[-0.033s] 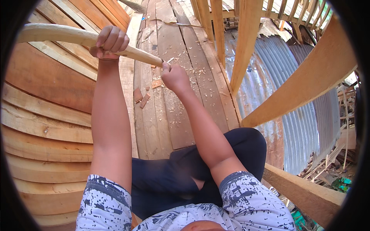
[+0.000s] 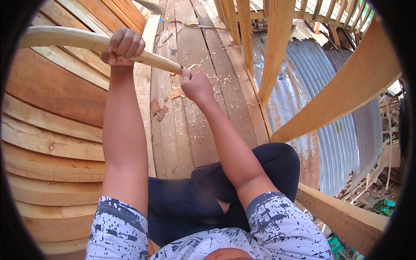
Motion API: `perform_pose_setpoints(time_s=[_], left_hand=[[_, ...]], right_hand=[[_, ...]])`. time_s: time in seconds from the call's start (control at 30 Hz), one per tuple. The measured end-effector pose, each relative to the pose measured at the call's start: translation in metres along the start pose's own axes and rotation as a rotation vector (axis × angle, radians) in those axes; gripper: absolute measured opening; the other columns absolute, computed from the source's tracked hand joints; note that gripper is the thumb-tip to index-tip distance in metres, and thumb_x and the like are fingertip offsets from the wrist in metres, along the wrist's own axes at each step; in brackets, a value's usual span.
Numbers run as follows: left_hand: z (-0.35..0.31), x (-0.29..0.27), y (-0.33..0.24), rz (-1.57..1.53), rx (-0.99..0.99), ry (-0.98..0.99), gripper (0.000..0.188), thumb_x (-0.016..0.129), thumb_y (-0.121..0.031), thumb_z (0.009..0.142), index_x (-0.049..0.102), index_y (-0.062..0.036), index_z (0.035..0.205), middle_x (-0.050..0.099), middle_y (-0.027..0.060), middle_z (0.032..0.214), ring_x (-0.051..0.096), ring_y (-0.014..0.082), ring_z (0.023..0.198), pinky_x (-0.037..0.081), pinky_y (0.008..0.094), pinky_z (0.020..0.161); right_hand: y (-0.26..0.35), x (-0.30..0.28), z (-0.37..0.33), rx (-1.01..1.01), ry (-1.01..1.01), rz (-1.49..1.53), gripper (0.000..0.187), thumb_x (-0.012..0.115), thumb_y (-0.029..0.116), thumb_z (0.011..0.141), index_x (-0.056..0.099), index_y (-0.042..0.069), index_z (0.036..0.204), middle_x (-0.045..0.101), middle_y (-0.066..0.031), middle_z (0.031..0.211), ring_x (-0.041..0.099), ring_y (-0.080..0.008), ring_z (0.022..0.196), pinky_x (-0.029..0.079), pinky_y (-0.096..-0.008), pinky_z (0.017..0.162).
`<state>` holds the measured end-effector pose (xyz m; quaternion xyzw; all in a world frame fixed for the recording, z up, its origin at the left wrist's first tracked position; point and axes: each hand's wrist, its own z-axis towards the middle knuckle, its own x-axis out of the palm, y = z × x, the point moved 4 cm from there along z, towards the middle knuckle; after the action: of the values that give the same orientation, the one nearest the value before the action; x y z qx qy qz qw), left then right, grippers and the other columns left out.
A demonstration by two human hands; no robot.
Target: The person sits on a wooden floor and uses a chisel to carve and shape a curved piece of wood. They hold the wood with one hand and repeatedly scrape the surface with the chisel, removing wood shavings.
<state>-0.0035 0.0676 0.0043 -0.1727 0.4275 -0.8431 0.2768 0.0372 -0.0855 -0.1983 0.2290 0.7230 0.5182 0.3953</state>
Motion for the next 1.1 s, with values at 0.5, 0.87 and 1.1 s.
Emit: perform_pose_setpoints(time_s=[0.5, 0.87, 1.1], left_hand=[[0.003, -0.002, 0.006, 0.041, 0.033, -0.015, 0.031, 0.085, -0.007, 0.062, 0.064, -0.0239, 0.077, 0.051, -0.0119, 0.057, 0.046, 0.0063, 0.05, 0.036, 0.0239, 0.053], [-0.007, 0.003, 0.003, 0.009, 0.022, 0.053, 0.032, 0.086, -0.007, 0.061, 0.063, -0.0238, 0.076, 0.05, -0.0121, 0.057, 0.045, 0.0067, 0.049, 0.035, 0.0243, 0.052], [-0.004, 0.001, 0.008, 0.02, 0.059, -0.01, 0.032, 0.084, -0.007, 0.061, 0.062, -0.0244, 0.074, 0.049, -0.0127, 0.056, 0.043, 0.0061, 0.049, 0.036, 0.0236, 0.052]], right_hand=[[-0.026, 0.0, 0.022, 0.087, -0.012, -0.024, 0.053, 0.039, 0.039, 0.101, 0.067, -0.004, 0.113, 0.068, -0.0266, 0.109, 0.066, -0.0396, 0.105, 0.05, -0.0477, 0.093], [-0.014, 0.003, 0.007, 0.052, -0.035, -0.119, 0.05, 0.04, 0.037, 0.101, 0.068, -0.004, 0.11, 0.069, -0.0285, 0.101, 0.066, -0.0431, 0.102, 0.05, -0.0477, 0.093], [-0.041, 0.014, 0.018, -0.228, -0.229, 0.111, 0.052, 0.043, 0.038, 0.101, 0.068, -0.006, 0.091, 0.067, -0.0294, 0.08, 0.068, -0.0431, 0.087, 0.051, -0.05, 0.082]])
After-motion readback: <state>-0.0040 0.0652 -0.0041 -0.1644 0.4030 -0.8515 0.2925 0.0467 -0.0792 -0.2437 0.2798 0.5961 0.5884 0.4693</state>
